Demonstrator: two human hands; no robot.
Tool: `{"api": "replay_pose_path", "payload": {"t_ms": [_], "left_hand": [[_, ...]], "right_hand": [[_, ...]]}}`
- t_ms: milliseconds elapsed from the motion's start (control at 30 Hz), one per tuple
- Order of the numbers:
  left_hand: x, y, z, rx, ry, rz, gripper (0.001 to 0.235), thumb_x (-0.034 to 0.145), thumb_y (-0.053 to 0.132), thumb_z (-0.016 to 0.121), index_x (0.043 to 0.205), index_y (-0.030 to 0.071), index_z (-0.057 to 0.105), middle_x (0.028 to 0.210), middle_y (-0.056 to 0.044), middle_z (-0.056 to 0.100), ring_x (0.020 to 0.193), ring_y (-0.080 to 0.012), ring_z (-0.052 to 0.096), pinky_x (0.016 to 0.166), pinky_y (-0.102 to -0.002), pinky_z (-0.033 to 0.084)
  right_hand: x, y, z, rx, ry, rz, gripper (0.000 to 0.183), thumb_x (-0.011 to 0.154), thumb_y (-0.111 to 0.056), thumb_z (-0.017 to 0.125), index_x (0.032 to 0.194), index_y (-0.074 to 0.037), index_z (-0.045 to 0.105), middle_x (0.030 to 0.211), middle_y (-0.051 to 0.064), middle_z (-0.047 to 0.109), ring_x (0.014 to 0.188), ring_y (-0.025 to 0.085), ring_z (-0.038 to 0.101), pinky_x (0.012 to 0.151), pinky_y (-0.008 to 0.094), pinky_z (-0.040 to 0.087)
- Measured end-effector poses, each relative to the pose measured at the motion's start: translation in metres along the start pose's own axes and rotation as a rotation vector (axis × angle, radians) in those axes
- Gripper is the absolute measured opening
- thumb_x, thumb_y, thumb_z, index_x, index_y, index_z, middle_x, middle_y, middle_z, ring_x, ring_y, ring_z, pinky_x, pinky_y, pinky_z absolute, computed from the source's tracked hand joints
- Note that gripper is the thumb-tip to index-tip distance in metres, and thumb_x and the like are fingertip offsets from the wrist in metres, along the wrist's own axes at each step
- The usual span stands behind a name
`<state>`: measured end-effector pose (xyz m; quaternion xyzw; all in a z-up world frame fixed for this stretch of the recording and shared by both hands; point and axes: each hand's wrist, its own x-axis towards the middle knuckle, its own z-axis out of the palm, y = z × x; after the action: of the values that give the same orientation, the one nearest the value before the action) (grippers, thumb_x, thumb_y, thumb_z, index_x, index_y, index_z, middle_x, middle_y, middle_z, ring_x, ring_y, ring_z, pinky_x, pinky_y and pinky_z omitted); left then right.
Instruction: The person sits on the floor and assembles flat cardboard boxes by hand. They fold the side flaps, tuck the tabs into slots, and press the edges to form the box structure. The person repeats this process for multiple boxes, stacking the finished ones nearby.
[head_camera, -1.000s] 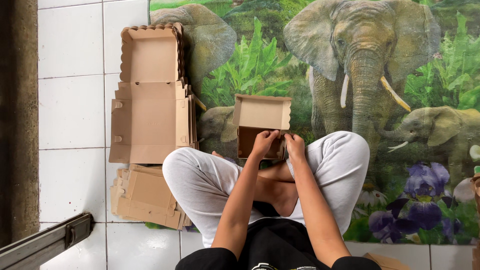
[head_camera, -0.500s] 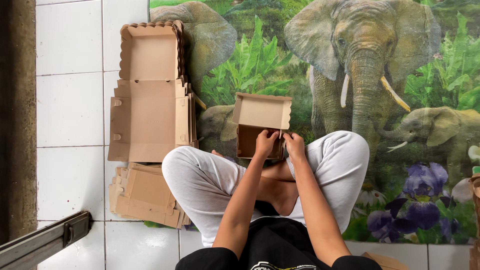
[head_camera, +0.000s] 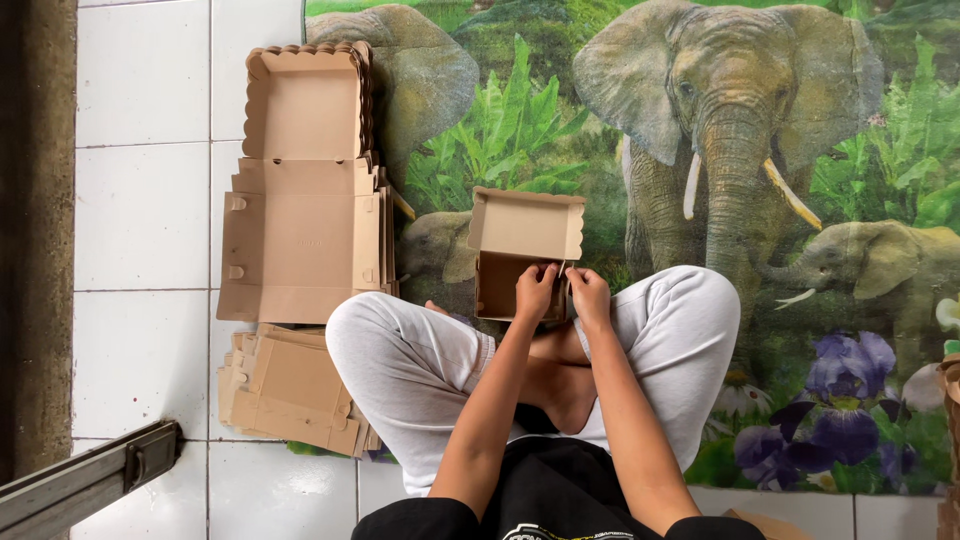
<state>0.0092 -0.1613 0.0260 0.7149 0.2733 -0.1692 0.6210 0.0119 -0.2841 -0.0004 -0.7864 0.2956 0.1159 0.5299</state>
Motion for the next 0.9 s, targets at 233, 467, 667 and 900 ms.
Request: {"api": "replay_pose_path", "payload": {"t_ms": [233,467,667,900], "left_hand": [[0.0,0.003,0.01,0.019,0.014,0.01,0.042,0.095,0.04,0.062,0.104,-0.001,0.067,0.099,-0.021,0.07,0.101,-0.0364,0.066,0.084,-0.049,0.054],[0.033,-0.043,0.039,-0.244,0.076,-0.19,0.031,0.091,0.037,0.069,0.103,0.009,0.073,0.091,-0.014,0.07,0.091,-0.0276,0.064,0.078,-0.042,0.053],[0.046,-0.049,0.039,-0.139,0.07,-0.235,0.027,0.092,0.036,0.066,0.103,0.012,0.073,0.094,-0.012,0.07,0.093,-0.027,0.064,0.081,-0.042,0.052],[-0.001,0.016,-0.015,0.53,0.01,0.012,0.026,0.097,0.031,0.056,0.113,0.011,0.063,0.114,-0.014,0.061,0.112,-0.0348,0.06,0.096,-0.052,0.04]], "right_hand": [[0.004,0.002,0.007,0.057,0.016,0.002,0.019,0.084,-0.03,0.069,0.09,-0.013,0.076,0.076,0.008,0.068,0.073,0.015,0.058,0.061,0.031,0.047],[-0.016,-0.024,-0.002,-0.056,0.027,-0.032,0.024,0.084,-0.037,0.071,0.094,-0.015,0.075,0.084,0.01,0.071,0.085,0.023,0.066,0.071,0.037,0.052],[-0.032,-0.05,-0.004,-0.162,0.002,-0.144,0.03,0.09,-0.033,0.066,0.097,-0.005,0.072,0.087,0.017,0.071,0.087,0.033,0.068,0.072,0.044,0.056],[-0.012,-0.027,0.012,-0.487,0.108,-0.401,0.031,0.09,-0.023,0.057,0.067,-0.001,0.059,0.062,0.019,0.063,0.064,0.041,0.066,0.054,0.05,0.051]]}}
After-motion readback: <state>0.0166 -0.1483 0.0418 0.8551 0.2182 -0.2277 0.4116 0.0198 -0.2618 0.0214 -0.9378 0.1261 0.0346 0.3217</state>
